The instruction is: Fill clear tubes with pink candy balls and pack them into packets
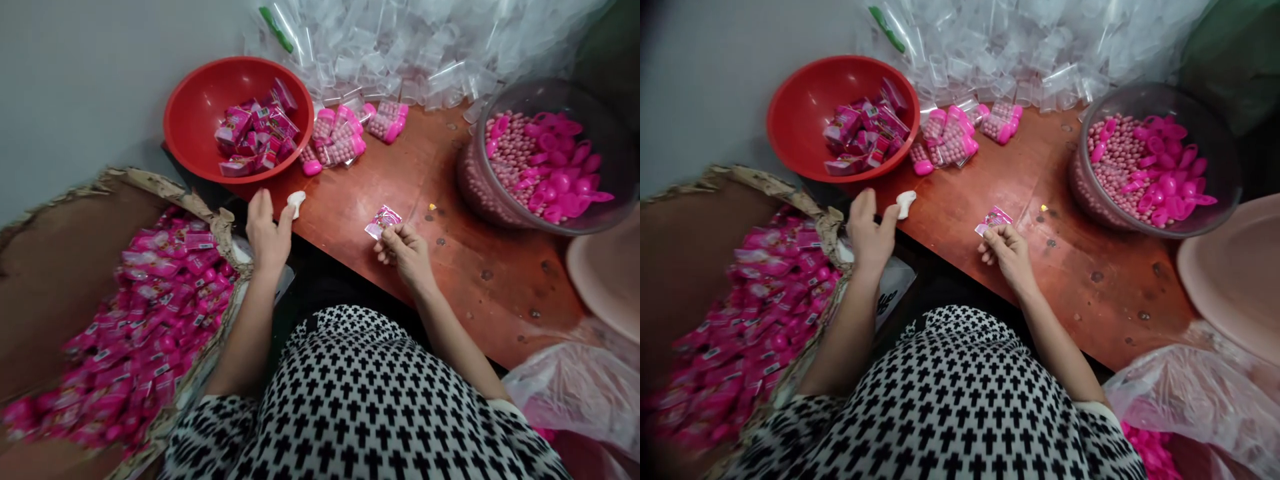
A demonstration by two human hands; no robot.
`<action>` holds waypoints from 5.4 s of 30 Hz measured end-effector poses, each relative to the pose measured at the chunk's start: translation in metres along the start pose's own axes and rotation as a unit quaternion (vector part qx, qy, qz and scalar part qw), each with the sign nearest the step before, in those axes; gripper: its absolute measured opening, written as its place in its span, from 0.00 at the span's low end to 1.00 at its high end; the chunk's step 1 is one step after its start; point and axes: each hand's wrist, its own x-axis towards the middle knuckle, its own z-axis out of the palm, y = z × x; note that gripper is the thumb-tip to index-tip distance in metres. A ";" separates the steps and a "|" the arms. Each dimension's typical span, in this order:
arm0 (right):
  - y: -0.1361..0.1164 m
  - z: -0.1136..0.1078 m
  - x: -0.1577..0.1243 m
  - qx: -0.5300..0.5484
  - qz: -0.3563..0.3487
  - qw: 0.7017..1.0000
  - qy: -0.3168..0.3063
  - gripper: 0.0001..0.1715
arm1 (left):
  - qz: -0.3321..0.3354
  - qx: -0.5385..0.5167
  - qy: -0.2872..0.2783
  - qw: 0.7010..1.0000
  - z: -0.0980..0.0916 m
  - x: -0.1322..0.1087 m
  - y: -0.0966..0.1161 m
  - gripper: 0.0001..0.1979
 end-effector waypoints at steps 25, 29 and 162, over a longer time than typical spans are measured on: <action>0.007 -0.033 0.002 -0.141 -0.076 0.983 0.090 0.19 | 0.216 0.107 -0.246 0.939 0.115 -0.049 0.022 0.10; 0.008 -0.021 0.018 -0.059 -0.087 0.991 0.085 0.26 | 0.195 0.029 -0.219 0.956 0.109 -0.055 0.027 0.10; 0.003 -0.017 0.045 -0.283 -0.166 0.944 -0.026 0.15 | 0.115 0.047 -0.127 0.984 0.078 -0.037 0.013 0.08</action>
